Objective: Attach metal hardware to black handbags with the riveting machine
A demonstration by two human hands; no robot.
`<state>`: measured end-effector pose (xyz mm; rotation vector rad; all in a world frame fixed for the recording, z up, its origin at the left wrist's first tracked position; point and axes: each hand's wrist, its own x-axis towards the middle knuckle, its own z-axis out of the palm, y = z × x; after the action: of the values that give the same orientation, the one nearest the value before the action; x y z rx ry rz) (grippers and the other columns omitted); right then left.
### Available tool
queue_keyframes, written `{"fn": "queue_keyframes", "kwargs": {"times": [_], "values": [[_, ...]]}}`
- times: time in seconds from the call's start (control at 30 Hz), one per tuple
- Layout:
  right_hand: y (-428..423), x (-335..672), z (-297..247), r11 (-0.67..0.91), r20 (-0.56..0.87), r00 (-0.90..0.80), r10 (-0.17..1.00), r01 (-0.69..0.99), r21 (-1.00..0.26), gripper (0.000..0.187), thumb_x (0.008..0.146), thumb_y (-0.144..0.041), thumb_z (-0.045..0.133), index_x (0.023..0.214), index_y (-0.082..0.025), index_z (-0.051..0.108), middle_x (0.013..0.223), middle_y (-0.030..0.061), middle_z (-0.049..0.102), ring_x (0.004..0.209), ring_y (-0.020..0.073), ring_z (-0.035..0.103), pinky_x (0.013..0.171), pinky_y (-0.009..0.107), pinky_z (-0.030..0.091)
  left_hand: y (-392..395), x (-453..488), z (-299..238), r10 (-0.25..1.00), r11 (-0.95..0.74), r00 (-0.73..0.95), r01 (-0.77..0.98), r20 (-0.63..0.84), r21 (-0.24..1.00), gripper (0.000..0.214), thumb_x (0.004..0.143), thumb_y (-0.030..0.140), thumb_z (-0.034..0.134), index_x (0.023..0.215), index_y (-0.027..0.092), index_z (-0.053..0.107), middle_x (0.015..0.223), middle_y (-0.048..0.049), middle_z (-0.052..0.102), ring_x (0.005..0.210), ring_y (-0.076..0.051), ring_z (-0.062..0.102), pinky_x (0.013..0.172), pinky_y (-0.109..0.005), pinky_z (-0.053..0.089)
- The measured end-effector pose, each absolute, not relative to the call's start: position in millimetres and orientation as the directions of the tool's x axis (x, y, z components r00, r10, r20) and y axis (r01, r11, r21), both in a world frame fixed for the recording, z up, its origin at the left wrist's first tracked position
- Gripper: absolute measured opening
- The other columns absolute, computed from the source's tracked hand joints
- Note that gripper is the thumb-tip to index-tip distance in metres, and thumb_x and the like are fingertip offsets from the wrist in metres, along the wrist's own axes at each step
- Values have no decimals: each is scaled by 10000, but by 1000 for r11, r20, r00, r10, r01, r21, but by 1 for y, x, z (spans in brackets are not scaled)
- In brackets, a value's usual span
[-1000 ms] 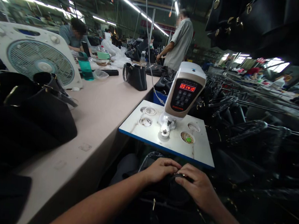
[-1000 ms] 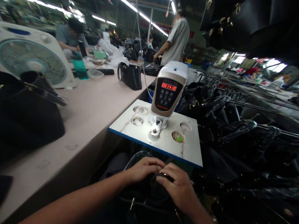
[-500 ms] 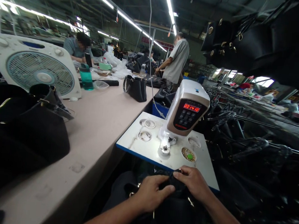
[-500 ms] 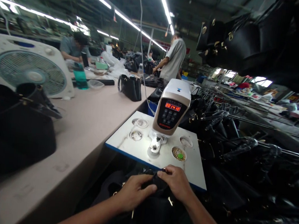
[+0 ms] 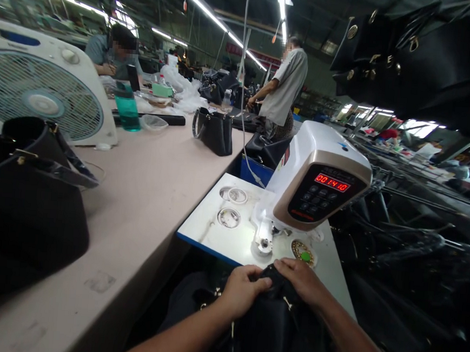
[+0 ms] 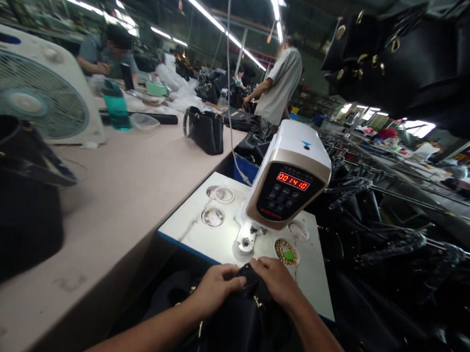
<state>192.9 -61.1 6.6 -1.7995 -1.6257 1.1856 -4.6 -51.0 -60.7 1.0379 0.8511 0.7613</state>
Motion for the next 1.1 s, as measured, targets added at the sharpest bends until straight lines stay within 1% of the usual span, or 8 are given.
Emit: {"fn": "queue_keyframes", "kwargs": {"times": [0.1,0.2,0.27,0.4,0.57,0.7,0.87,1.1], "values": [[-61,190,2,-181,-247,-24,969,613,-769,602,964,-709,478,825,-168,702,854,50,693,892,257,635,826,368,429,-42,-8,-63,780,459,545,-165,-308,873,501,591,516,912,871,131,753,773,-17,710,708,-171,595,743,-308,445],[-62,188,-6,-169,-206,20,978,648,-743,596,947,-725,471,761,-189,651,843,41,649,896,260,624,845,376,423,-39,-9,-65,743,515,569,-149,-353,844,539,558,555,924,827,141,707,718,2,678,656,-147,545,714,-299,419],[-63,188,-11,-191,-203,60,977,664,-723,584,935,-724,465,712,-202,599,795,32,623,848,249,602,804,368,407,-41,-6,-65,756,491,564,-152,-332,858,517,582,564,887,817,147,691,723,4,663,669,-149,537,716,-299,413],[-63,190,-13,-227,-231,85,969,670,-707,574,914,-723,470,664,-211,545,708,19,590,779,236,564,732,357,367,-46,4,-62,824,400,480,-119,-300,909,351,676,496,702,763,158,676,688,4,602,678,-166,517,714,-312,406],[-74,191,-7,-276,-277,94,956,605,-747,594,892,-756,514,704,-198,598,728,15,603,806,246,565,751,355,386,-63,12,-55,888,288,386,-45,-249,956,222,726,387,598,686,174,646,689,-19,588,719,-196,515,704,-331,380],[-110,190,-7,-309,-302,117,946,609,-731,595,888,-770,550,721,-204,627,739,9,611,818,256,577,784,362,403,-104,18,-60,928,213,314,-2,-201,977,228,826,344,511,696,189,614,752,-46,628,779,-222,569,724,-340,390],[-152,197,0,-359,-346,139,928,582,-730,548,881,-768,583,861,-231,691,891,17,709,983,303,636,928,374,424,-139,25,-62,926,221,296,78,-234,972,216,866,280,514,693,193,608,778,-59,652,830,-234,609,732,-334,399],[-154,196,5,-308,-324,80,943,585,-750,499,943,-732,536,991,-254,670,983,10,712,1050,296,639,964,383,420,-133,11,-45,936,187,277,126,-216,974,219,860,251,525,677,192,631,738,-30,666,785,-211,622,723,-321,390]]}}
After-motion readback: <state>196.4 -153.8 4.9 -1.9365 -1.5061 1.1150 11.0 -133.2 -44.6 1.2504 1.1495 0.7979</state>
